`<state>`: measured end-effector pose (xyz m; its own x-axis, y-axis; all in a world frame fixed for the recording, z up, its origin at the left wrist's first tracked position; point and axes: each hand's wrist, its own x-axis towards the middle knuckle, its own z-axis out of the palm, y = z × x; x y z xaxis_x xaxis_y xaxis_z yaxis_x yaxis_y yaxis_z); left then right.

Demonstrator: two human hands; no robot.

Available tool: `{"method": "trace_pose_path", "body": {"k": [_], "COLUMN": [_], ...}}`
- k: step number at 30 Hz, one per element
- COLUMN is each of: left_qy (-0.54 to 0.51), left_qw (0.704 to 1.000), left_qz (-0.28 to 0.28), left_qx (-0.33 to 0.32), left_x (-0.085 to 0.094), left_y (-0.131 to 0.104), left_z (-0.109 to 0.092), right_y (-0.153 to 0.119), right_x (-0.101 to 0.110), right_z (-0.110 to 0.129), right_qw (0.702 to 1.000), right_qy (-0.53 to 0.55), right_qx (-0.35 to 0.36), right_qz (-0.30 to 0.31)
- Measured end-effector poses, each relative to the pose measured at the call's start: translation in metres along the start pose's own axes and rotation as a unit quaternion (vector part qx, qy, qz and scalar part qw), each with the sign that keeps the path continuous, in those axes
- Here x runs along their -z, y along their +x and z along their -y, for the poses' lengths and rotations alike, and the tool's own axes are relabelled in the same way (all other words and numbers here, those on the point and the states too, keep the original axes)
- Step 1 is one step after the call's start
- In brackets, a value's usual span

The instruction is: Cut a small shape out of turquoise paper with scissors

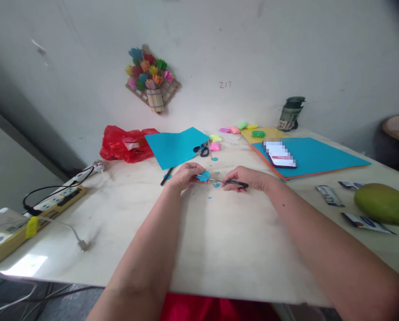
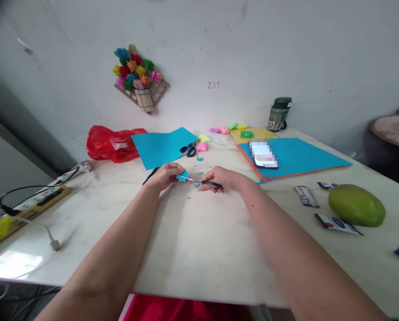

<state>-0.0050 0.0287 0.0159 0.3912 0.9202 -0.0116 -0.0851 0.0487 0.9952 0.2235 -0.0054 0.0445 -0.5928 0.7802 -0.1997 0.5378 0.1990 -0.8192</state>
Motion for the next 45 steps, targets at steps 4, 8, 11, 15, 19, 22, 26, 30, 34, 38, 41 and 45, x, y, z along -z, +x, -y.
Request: {"method": "trace_pose_path", "body": {"k": [4,8,11,15,19,22,26,30,34,38,41,45], "left_qy": [0.002,0.001,0.001,-0.001,0.003,0.007,0.008,0.008,0.006,0.001,0.0,0.009], "left_qw": [1.0,1.0,1.0,1.0,1.0,1.0,1.0,1.0,1.0,1.0,1.0,1.0], "left_qz": [0.001,0.002,0.005,0.006,0.008,0.011,0.012,0.019,0.022,0.022,0.022,0.025], "left_qx": [-0.001,-0.006,-0.009,-0.01,-0.012,-0.015,-0.015,-0.016,-0.014,-0.009,-0.01,-0.013], "left_x": [-0.0007,-0.0009,-0.0005,0.0002,0.0007,0.0007,0.0004,0.0007,0.001,0.0009,0.0008,0.0009], "left_y": [0.0,-0.0002,0.0001,0.0011,0.0016,0.0015,0.0014,0.0015,0.0016,0.0019,0.0022,0.0023], "left_z": [-0.0002,-0.0004,0.0,0.001,0.0019,0.002,0.0019,0.0024,0.003,0.0033,0.0031,0.003], "right_y": [0.0007,0.0014,0.0017,0.0015,0.0008,0.0006,0.0014,0.002,0.0018,0.0018,0.002,0.0027], "right_x": [-0.0002,-0.0009,-0.0007,-0.0001,-0.0003,-0.0005,-0.0002,-0.0002,-0.0004,-0.0004,-0.0003,0.0], "right_z": [-0.0009,-0.0017,-0.0023,-0.0023,-0.0009,-0.0003,-0.001,-0.0013,-0.0011,-0.0011,-0.0012,-0.002], "right_qw": [1.0,1.0,1.0,1.0,1.0,1.0,1.0,1.0,1.0,1.0,1.0,1.0], "right_qy": [-0.009,-0.005,-0.007,-0.017,-0.017,-0.019,-0.014,-0.005,-0.004,-0.003,0.003,0.003], "right_qx": [-0.001,0.002,0.004,0.008,0.015,0.014,0.012,0.011,0.012,0.017,0.018,0.015], "right_qz": [-0.005,-0.004,-0.007,-0.01,-0.006,-0.008,0.0,0.004,0.004,0.009,0.013,0.013]}}
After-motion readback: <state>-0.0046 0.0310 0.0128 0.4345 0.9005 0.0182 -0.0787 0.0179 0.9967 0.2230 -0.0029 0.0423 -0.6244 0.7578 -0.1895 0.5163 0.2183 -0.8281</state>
